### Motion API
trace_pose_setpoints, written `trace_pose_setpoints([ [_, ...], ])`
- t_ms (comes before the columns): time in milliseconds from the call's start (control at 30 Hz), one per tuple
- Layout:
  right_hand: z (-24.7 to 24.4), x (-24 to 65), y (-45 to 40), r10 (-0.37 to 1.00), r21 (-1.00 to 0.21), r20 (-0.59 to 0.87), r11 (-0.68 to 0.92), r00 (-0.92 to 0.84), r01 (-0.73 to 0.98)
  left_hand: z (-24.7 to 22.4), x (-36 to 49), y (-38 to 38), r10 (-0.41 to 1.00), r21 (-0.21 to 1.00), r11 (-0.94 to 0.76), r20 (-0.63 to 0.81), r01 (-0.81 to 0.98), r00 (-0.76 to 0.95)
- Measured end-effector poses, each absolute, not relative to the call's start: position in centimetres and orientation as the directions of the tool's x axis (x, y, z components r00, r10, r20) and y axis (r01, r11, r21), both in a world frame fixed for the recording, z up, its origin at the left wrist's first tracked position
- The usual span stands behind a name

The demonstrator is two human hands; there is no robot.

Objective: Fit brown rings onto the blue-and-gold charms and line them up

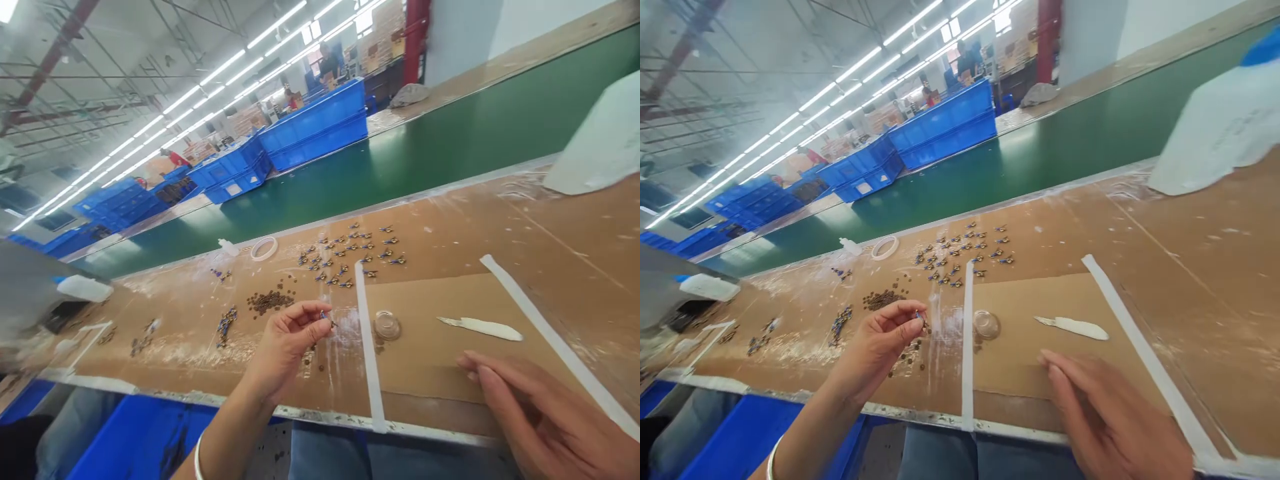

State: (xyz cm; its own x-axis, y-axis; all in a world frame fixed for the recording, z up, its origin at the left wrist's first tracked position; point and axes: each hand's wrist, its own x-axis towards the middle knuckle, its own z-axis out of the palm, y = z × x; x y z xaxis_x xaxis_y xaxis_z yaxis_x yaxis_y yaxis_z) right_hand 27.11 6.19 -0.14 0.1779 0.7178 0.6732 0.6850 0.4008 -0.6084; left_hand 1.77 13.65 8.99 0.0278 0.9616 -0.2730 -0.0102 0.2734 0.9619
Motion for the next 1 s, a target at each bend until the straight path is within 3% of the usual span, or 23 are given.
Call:
trace_pose_setpoints([
  [200,0.8,26.6,6.1,0.682,-0.620,0.696,0.413,0.225,0.667,8.0,4.7,14.4,0.942,0.940,0.332,-0.325,-0.080,0.090],
  [500,1.0,27.0,6.3,0.679,-0.627,0.705,0.458,0.208,0.630,7.5,6.2,14.7,0.966,0.963,0.257,-0.258,0.081,-0.005],
  [867,1.0,27.0,6.3,0.670,-0.641,0.704,0.457,0.235,0.616,7.7,6.7,15.1,0.946,0.945,0.321,-0.317,0.061,-0.063],
  [1000,0.9,27.0,6.4,0.673,-0.642,0.703,0.461,0.231,0.613,7.7,6.8,14.9,0.960,0.954,0.277,-0.271,0.113,-0.070],
])
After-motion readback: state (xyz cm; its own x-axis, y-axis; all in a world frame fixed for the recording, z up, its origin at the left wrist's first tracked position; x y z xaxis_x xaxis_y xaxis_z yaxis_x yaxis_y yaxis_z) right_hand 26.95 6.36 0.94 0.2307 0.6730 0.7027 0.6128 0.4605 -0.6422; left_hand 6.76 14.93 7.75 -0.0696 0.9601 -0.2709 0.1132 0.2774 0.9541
